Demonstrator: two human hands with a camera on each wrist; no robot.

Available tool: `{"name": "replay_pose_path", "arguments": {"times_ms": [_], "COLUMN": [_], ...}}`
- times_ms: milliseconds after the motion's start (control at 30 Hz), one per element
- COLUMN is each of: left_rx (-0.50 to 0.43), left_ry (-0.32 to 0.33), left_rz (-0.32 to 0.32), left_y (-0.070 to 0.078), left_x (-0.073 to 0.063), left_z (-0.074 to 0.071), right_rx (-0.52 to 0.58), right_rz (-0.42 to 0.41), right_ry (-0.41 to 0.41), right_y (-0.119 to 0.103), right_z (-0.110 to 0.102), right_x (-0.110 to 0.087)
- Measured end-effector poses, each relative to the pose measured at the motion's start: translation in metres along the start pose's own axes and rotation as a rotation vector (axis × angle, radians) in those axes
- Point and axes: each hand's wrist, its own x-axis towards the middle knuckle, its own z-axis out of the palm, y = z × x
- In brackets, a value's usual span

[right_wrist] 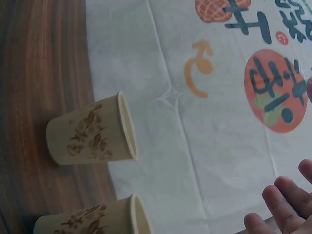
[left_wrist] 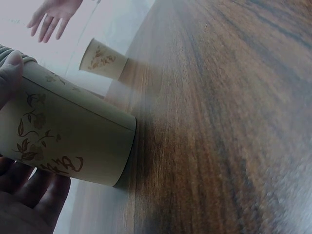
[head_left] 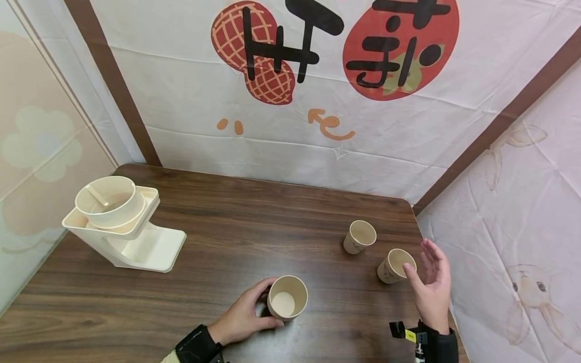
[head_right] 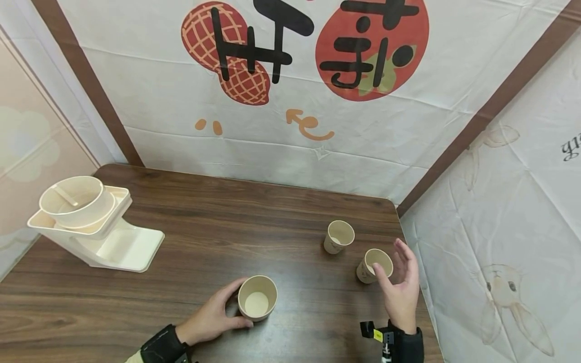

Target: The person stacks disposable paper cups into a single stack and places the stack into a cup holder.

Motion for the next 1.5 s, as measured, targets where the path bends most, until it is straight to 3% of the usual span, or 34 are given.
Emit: {"name": "replay_pose_path", "arguments": {"times_ms": [267,467,667,900,1500], "left_rx": [-0.003,-0.008,-0.013,-0.009,0.004], "left_ry": [-0.005,-0.004,-0.001,0.0,0.02], "left_rz": [-0.009,-0.02,-0.007,-0.007,0.029], "left_y": [0.0,-0.001,0.0,0.001,-0.003], "left_x": [0.001,0.0,0.001,0.001,0.0], "left_z": [0.0,0.0,0.0,-0.001,0.002], "right_rx": [-0.132,-0.217,-0.231,-0.336,-0.384], "right_rz": [0.161,0.265,0.362,0.376,0.444], "right_ry": [0.051,0.041,0.031,0.001,-0.009], "right_y": [0.014,0.028,0.039,0.048,0.062], "right_z": [-0.005,-0.008,-0.01,-0.014,-0.017], "right_x": [-0.002,-0.004,-0.006,-0.008,-0.013]}}
